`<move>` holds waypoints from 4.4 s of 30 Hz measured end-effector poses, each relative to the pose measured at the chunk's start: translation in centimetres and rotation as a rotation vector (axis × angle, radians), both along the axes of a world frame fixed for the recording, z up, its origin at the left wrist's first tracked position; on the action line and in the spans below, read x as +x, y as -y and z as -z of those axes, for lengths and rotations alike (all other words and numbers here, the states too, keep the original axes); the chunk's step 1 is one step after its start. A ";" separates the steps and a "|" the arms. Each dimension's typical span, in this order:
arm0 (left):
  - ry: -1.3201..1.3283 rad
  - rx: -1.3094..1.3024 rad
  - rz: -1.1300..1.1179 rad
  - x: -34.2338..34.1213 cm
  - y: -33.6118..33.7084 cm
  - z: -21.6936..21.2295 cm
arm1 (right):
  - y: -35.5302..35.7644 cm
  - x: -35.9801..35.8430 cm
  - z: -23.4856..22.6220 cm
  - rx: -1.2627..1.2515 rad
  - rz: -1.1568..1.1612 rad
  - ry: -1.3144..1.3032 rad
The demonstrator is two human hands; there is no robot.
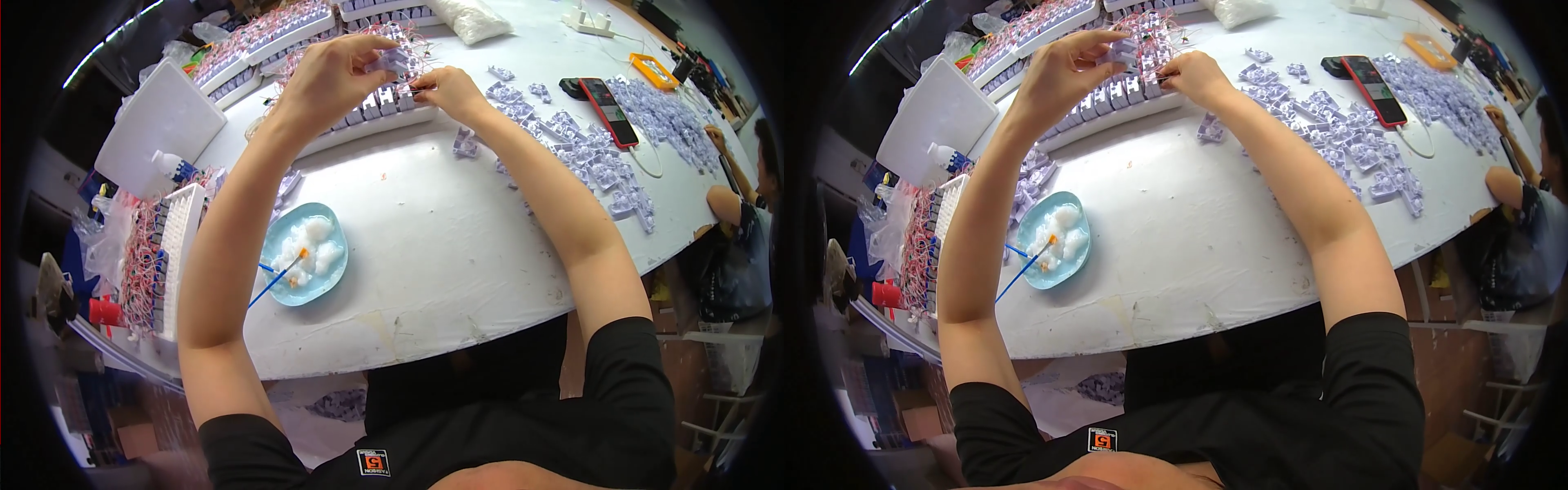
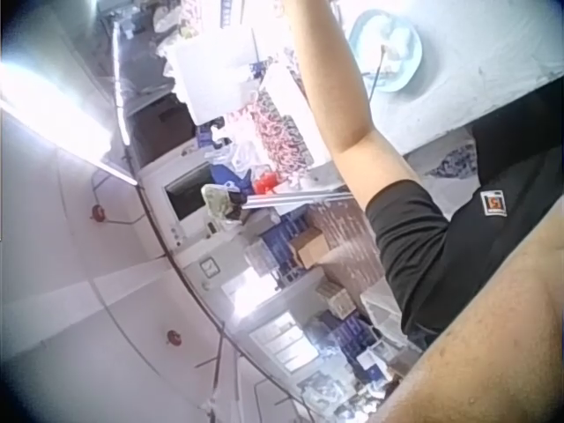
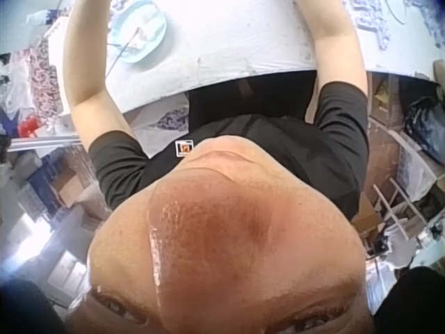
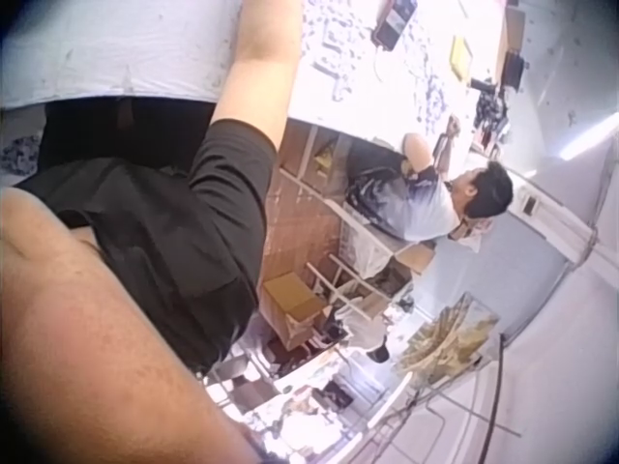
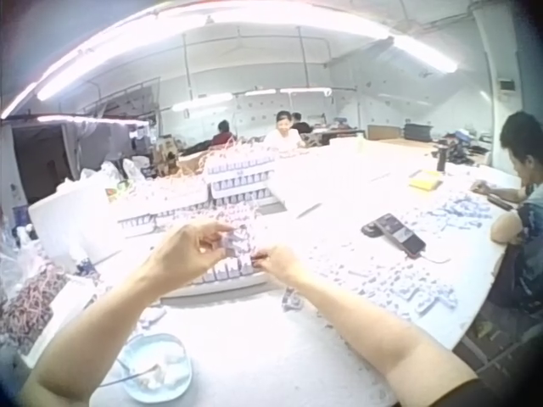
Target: Assemble small electronic motors and plastic housing parts on a workbench.
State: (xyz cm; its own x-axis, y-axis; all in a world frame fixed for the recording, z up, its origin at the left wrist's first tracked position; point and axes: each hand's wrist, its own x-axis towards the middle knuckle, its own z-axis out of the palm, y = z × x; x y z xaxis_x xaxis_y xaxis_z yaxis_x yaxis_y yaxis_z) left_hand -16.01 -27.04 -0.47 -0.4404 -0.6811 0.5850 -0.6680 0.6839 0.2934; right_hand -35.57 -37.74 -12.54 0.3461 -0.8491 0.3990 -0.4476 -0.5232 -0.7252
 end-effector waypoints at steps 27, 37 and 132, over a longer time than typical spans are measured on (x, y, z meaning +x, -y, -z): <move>0.047 0.045 -0.038 0.5 0.8 1.3 | 2.2 -0.1 0.0 -0.079 0.021 -0.174; 0.057 0.041 -0.045 0.9 1.3 2.0 | 1.8 0.2 0.2 -0.123 0.073 -0.256; -0.115 0.257 -0.341 -4.7 5.4 3.0 | 0.8 -2.9 -0.1 -0.267 -0.136 -0.110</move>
